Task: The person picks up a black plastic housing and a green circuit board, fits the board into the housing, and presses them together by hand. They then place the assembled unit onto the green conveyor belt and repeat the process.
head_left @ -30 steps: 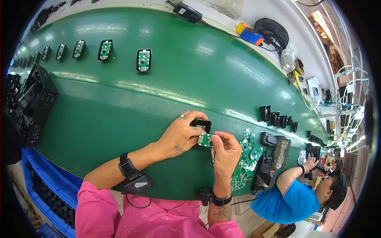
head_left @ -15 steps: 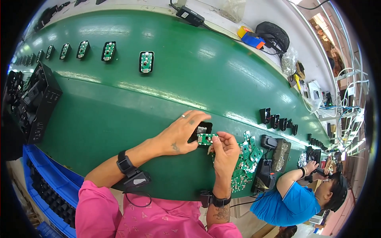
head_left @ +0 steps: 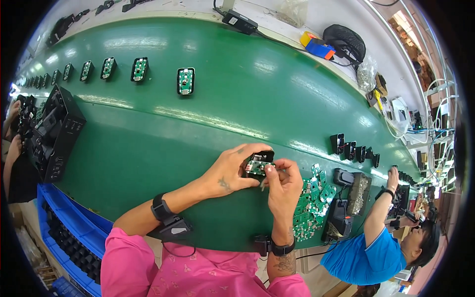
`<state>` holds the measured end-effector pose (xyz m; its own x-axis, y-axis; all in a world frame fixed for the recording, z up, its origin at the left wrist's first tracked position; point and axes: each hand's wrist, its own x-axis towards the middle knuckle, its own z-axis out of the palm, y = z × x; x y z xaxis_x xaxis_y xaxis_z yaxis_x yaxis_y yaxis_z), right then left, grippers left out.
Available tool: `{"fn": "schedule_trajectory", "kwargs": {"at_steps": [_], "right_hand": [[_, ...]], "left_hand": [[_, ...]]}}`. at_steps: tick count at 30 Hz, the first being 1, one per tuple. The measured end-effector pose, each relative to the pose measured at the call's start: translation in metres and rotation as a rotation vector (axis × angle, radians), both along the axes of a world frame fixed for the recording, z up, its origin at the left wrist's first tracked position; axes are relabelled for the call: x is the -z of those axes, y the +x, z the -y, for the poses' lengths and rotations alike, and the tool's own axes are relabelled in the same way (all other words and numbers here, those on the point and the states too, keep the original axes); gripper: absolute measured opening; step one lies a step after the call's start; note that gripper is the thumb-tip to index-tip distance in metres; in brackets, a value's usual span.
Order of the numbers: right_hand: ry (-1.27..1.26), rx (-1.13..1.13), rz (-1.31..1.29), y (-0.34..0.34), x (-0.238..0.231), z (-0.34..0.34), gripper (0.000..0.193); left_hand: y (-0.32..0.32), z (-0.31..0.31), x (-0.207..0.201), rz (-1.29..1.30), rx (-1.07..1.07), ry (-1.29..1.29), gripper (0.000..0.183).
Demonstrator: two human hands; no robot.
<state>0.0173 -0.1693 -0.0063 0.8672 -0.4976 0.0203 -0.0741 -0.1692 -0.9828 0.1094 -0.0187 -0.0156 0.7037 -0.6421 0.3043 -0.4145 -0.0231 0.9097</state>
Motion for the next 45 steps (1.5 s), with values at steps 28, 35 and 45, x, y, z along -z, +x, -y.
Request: {"fn": "schedule_trajectory", "kwargs": {"at_steps": [28,35,45], "right_hand": [[-0.041,-0.159,0.026,-0.005,-0.011,-0.002,0.007],[-0.452,-0.123,0.021,-0.009,-0.009,0.007,0.006],[-0.377,-0.191,-0.088,-0.009,-0.011,0.012,0.008]], "left_hand": [[-0.006,0.010,0.008,-0.325,0.079,0.000,0.051],[-0.009,0.011,0.013,-0.311,0.016,-0.032,0.055],[-0.010,0.012,0.007,-0.199,0.030,0.023,0.057]]}}
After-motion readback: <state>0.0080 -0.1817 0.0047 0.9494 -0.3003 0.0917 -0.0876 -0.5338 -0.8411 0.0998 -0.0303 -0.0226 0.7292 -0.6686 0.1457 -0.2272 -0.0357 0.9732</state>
